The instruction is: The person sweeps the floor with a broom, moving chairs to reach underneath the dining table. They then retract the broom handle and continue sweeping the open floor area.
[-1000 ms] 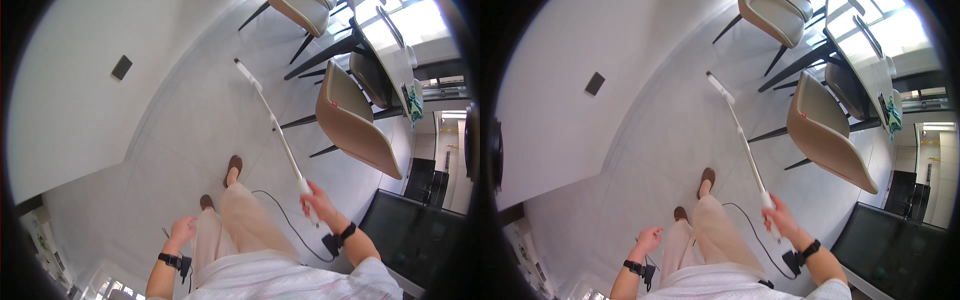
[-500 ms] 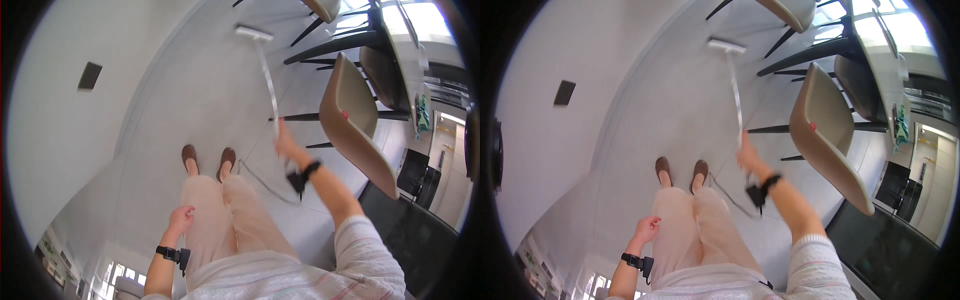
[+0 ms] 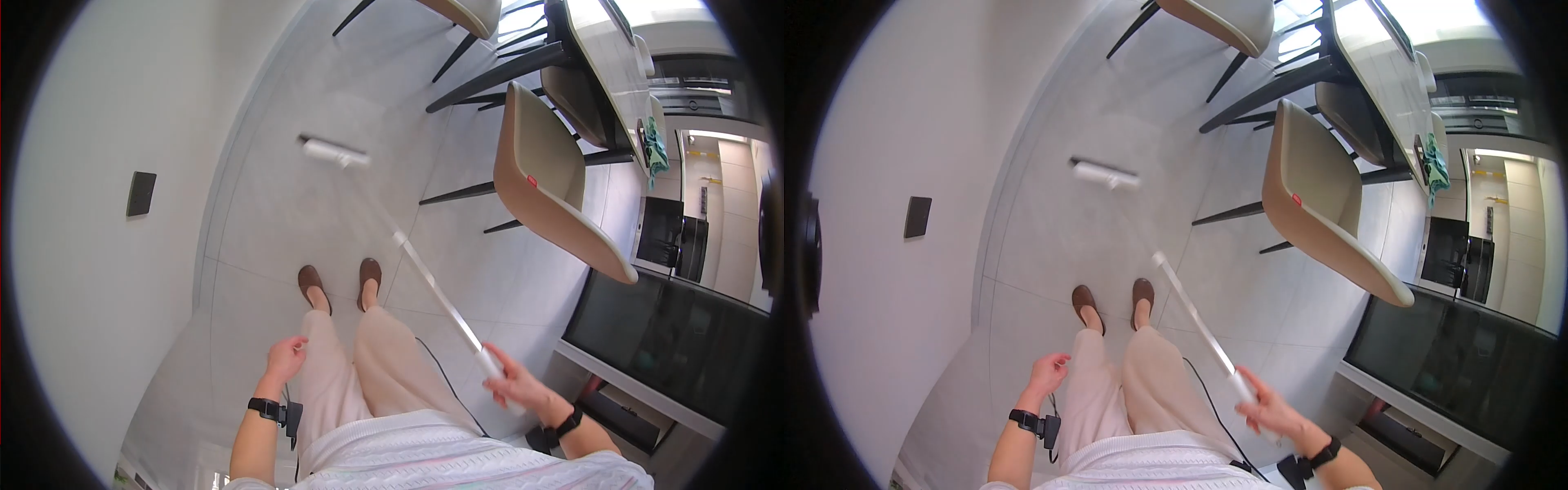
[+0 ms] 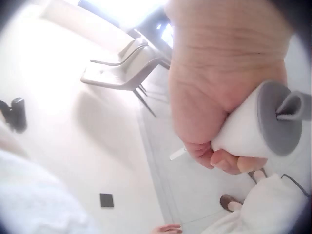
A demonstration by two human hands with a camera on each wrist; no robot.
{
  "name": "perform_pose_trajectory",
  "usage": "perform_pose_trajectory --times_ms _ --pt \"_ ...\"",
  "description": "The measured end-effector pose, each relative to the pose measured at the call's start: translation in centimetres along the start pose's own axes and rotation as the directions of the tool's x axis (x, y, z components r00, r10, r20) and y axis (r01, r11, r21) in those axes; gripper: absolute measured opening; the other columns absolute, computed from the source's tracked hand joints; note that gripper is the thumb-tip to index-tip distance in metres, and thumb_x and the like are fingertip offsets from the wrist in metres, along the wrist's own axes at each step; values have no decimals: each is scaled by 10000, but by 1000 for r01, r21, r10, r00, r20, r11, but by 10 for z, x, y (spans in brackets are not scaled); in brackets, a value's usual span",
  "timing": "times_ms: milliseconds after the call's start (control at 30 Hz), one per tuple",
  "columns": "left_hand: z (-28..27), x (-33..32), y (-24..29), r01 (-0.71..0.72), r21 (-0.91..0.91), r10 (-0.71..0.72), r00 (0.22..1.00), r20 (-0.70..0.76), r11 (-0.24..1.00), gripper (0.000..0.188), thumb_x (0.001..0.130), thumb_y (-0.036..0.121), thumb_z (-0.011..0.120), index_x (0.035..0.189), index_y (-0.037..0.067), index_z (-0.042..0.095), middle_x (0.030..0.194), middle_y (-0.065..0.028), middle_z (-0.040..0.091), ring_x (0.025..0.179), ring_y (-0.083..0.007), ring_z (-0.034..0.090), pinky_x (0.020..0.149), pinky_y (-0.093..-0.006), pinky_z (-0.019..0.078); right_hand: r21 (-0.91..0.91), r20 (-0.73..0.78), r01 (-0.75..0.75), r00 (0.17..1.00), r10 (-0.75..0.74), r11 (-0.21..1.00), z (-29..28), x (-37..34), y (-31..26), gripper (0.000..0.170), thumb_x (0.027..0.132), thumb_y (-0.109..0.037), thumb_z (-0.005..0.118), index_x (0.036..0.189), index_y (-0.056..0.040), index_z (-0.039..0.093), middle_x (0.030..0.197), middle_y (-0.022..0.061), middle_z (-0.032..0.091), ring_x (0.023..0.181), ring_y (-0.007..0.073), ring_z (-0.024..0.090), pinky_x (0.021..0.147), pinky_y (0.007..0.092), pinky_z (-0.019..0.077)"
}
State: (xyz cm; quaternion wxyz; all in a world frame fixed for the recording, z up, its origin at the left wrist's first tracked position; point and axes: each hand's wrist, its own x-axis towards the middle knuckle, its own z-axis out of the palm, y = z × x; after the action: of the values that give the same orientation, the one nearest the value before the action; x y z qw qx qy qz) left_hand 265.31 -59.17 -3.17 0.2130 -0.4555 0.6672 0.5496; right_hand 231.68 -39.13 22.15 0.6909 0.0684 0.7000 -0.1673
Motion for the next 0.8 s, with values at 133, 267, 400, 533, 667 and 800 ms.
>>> perform_pose_trajectory --times_ms 133,267,400,533,667,800 --pt "-2 5 -9 8 -28 -7 1000 15 1000 265 710 121 564 968 119 621 878 -112 624 718 -237 603 696 -349 485 -79 -302 199 929 -214 977 -31 78 -24 739 767 -39 491 1396 -189 133 627 35 479 451 110 501 345 290 423" --pt "-1 4 -21 23 -74 -21 999 35 997 263 709 120 560 965 114 621 878 -113 627 720 -237 605 695 -350 486 -30 -327 202 923 -200 979 -48 156 -41 783 759 -38 471 1399 -172 40 625 48 477 449 129 502 360 292 436" --pt "-2 2 -25 77 -59 -74 996 59 995 260 706 122 562 960 112 620 869 -110 627 722 -235 606 694 -339 487 -94 -197 83 975 -100 992 19 120 1 813 768 -27 465 1393 -147 -40 651 69 501 452 140 508 396 295 460" --pt "-4 13 -33 72 -28 -70 996 50 997 255 704 117 561 951 114 621 847 -105 627 716 -233 608 686 -332 490 -28 -22 31 999 -32 999 55 37 -13 805 759 -16 481 1399 -151 10 647 60 485 449 139 491 401 291 451" --pt "-10 27 -34 50 -90 -48 999 20 995 246 699 113 564 936 114 628 838 -105 628 700 -233 610 666 -333 494 342 79 -66 996 41 937 55 -2 -59 782 735 -7 506 1395 -155 114 622 42 454 445 122 448 393 283 421" --pt "-18 36 -28 24 -85 -26 999 -27 996 237 698 112 568 926 109 635 816 -105 631 691 -230 612 658 -331 494 250 -66 134 990 -121 959 29 40 -86 780 728 -12 516 1394 -162 138 599 35 451 433 118 447 385 275 415"
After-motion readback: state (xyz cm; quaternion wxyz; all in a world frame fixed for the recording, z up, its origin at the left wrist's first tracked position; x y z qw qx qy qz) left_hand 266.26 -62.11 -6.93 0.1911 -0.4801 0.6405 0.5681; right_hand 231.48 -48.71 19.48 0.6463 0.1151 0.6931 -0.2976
